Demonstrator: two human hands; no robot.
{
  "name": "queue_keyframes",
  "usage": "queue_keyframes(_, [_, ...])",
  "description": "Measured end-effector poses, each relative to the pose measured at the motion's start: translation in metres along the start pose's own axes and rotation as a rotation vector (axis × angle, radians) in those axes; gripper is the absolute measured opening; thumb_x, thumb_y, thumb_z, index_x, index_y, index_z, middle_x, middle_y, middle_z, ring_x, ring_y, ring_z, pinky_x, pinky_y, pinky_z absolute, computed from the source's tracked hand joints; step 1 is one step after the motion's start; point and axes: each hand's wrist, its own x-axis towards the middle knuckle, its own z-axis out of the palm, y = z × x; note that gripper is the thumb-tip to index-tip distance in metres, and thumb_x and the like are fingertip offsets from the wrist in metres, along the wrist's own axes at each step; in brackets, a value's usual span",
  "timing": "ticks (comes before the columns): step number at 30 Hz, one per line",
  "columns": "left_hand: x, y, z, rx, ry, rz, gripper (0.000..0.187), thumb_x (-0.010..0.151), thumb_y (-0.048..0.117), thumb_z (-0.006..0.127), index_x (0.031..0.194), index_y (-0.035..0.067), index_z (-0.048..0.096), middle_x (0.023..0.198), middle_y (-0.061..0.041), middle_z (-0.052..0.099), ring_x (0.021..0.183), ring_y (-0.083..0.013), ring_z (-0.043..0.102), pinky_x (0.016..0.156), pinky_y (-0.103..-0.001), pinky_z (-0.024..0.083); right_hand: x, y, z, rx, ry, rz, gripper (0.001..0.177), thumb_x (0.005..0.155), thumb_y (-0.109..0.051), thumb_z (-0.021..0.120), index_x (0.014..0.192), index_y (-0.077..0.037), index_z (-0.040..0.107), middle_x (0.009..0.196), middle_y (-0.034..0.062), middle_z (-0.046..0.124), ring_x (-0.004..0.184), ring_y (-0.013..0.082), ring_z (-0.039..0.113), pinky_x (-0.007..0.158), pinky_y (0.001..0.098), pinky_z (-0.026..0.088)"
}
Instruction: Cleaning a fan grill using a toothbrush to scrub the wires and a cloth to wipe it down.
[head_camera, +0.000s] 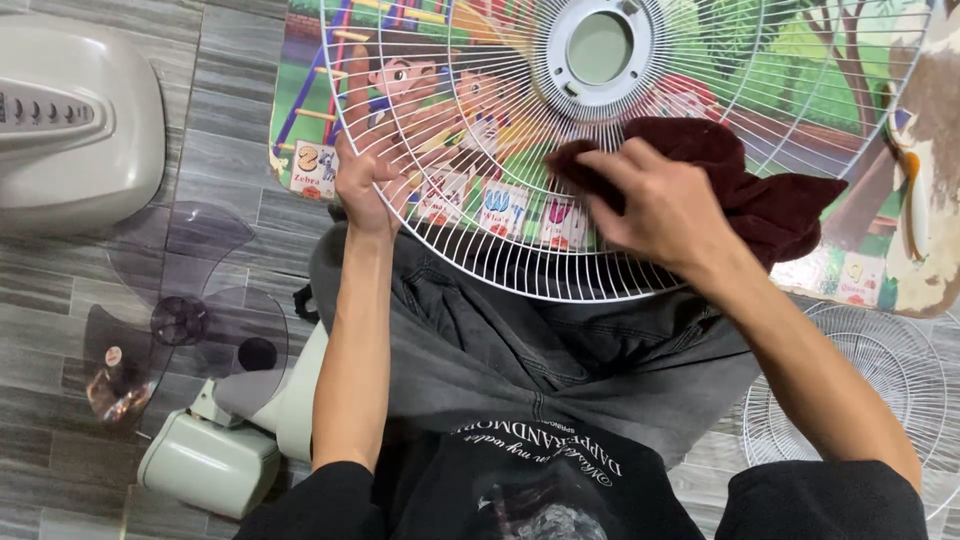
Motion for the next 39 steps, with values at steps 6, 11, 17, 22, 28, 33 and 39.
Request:
queue_keyframes(6, [-0.003,0.001,0.000,-0.003,0.000,-0.010,0.062,0.053,-0.003,0.052,0.111,0.016,0.061,0.101,-0.020,0.069,0.090,-0.0425,0.072,0.067,-0.049,0.064,0.007,0.019,-0.055,0.359,-0.072,0.231,0.061,0.065,-0.011,0.081,0.124,-0.012,0.069,0.094,0.0070,0.068,0.093,0.0354,0.072,0.084,0.0434,0.055])
queue_keyframes(11, [0.002,-0.003,-0.005,0.011,0.004,0.002,0.063,0.053,-0.003,0.053,0.114,0.013,0.061,0.101,-0.021,0.071,0.089,-0.0425,0.074,0.067,-0.048,0.065,0.003,0.022,-0.073,0.343,-0.119,0.353,0.033,0.076,-0.010,0.081,0.108,-0.008,0.073,0.086,0.0158,0.071,0.090,0.0402,0.072,0.080,0.0465,0.053])
queue_keyframes(17, [0.001,-0.035,-0.052,-0.061,-0.086,-0.071,0.101,0.063,-0.004,0.043,0.161,0.014,0.030,0.156,-0.028,0.044,0.138,-0.0457,0.052,0.117,-0.067,0.051,0.003,0.039,-0.073,0.960,0.391,1.293,0.049,0.091,-0.056,0.058,0.119,-0.021,0.076,0.115,-0.0121,0.075,0.100,-0.0014,0.066,0.089,0.0144,0.054])
queue_keyframes(22, [-0.002,-0.014,-0.001,-0.013,0.014,0.015,0.063,0.053,-0.003,0.054,0.114,0.008,0.061,0.098,-0.020,0.071,0.087,-0.0428,0.074,0.070,-0.052,0.067,-0.007,0.004,-0.029,0.386,0.326,0.284,0.039,0.107,-0.006,0.079,0.073,0.000,0.060,0.077,0.0197,0.059,0.074,0.0428,0.061,0.069,0.0427,0.048])
queue_keyframes(28, [0.006,-0.035,-0.048,0.031,0.037,0.000,0.068,0.050,0.000,0.053,0.116,0.007,0.061,0.097,-0.020,0.071,0.087,-0.0432,0.075,0.072,-0.053,0.067,0.019,-0.025,0.009,-0.215,0.064,0.130,0.050,0.092,-0.042,0.068,0.142,-0.036,0.063,0.105,0.0059,0.056,0.068,0.0293,0.071,0.059,0.0426,0.060])
queue_keyframes(33, [-0.002,-0.011,0.001,-0.010,-0.022,0.023,0.067,0.053,-0.002,0.053,0.118,0.009,0.062,0.098,-0.019,0.069,0.090,-0.0457,0.073,0.076,-0.058,0.066,0.012,-0.044,-0.004,-0.153,-0.078,0.060,0.050,0.095,-0.035,0.061,0.145,-0.031,0.059,0.101,0.0100,0.053,0.067,0.0323,0.070,0.059,0.0441,0.059])
queue_keyframes(39, [0.003,-0.034,-0.039,-0.023,-0.018,0.051,0.070,0.053,-0.003,0.053,0.121,0.012,0.061,0.100,-0.021,0.069,0.091,-0.0467,0.073,0.080,-0.060,0.065,0.018,-0.032,-0.006,-0.367,0.041,0.123,0.048,0.100,-0.042,0.056,0.148,-0.037,0.058,0.098,0.0071,0.051,0.061,0.0282,0.068,0.052,0.0404,0.057])
